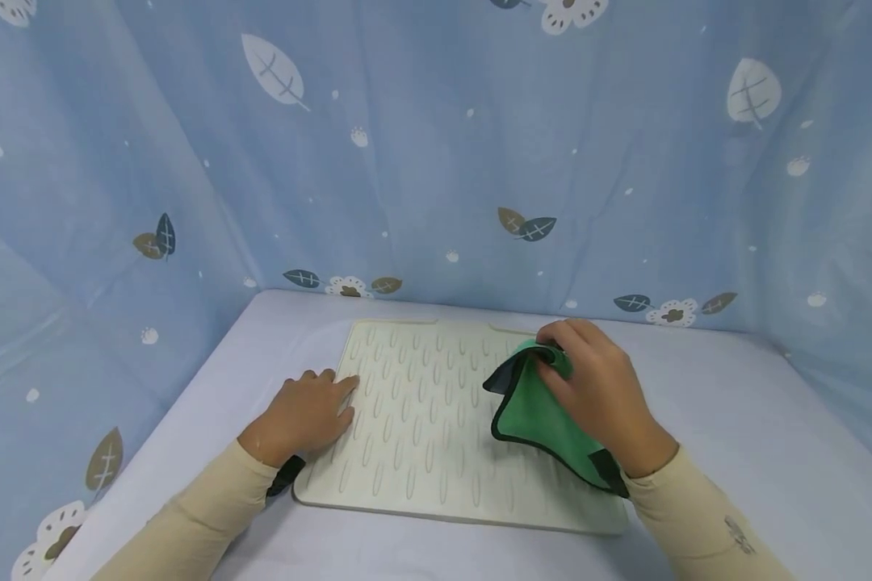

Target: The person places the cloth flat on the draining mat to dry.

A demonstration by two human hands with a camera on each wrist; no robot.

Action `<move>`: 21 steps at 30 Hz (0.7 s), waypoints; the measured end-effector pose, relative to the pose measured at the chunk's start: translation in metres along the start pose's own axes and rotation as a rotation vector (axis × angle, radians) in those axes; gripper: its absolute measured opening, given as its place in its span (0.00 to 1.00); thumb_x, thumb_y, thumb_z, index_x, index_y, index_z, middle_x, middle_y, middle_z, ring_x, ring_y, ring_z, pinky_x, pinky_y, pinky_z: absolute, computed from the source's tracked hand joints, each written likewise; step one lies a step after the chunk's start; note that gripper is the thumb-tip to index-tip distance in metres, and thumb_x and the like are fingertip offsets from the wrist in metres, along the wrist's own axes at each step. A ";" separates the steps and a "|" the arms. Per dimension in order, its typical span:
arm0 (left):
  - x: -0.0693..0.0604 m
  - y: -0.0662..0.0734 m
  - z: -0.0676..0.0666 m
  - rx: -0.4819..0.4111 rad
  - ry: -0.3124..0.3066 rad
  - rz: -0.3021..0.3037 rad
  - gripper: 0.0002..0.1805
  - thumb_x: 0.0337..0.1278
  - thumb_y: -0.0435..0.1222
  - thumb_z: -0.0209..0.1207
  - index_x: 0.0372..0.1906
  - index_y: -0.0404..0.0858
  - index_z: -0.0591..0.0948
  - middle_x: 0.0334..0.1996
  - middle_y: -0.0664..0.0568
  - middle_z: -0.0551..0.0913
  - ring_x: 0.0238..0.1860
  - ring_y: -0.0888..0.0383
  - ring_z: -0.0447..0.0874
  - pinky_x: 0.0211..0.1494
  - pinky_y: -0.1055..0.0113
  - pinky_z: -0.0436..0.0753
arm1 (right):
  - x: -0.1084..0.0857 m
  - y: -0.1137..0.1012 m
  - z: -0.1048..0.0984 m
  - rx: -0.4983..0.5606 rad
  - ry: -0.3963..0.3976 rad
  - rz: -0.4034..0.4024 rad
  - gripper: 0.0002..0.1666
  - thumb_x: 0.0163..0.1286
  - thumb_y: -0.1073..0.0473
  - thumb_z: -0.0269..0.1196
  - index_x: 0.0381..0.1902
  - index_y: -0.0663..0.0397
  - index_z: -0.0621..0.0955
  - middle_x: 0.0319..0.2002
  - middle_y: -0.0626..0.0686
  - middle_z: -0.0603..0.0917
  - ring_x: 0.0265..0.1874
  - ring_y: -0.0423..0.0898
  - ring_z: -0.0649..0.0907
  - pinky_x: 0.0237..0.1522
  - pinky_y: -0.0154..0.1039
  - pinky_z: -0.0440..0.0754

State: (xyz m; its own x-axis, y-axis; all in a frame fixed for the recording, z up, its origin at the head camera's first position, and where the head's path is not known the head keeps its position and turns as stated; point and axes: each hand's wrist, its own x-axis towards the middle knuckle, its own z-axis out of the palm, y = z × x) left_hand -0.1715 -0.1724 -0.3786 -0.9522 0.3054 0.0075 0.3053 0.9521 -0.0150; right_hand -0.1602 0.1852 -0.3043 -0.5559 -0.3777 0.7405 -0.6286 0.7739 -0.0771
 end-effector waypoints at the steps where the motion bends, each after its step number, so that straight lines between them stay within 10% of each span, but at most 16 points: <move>1: 0.001 0.000 -0.001 0.003 0.004 0.000 0.26 0.65 0.44 0.58 0.64 0.38 0.78 0.53 0.35 0.82 0.50 0.37 0.82 0.45 0.41 0.80 | 0.002 -0.001 0.001 0.005 0.004 0.001 0.17 0.52 0.70 0.76 0.38 0.57 0.81 0.38 0.56 0.84 0.39 0.52 0.83 0.37 0.47 0.83; 21: 0.001 0.003 -0.004 0.015 -0.016 -0.020 0.26 0.65 0.46 0.57 0.65 0.39 0.78 0.52 0.36 0.82 0.49 0.37 0.81 0.46 0.39 0.79 | 0.036 -0.042 0.029 0.065 -0.029 -0.025 0.15 0.56 0.66 0.75 0.38 0.55 0.81 0.38 0.54 0.85 0.34 0.48 0.83 0.33 0.42 0.82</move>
State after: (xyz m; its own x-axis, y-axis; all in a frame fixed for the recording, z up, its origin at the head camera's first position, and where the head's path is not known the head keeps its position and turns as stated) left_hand -0.1711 -0.1693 -0.3744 -0.9582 0.2860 -0.0080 0.2861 0.9577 -0.0303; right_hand -0.1700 0.1243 -0.2937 -0.5540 -0.4120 0.7234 -0.6761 0.7297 -0.1022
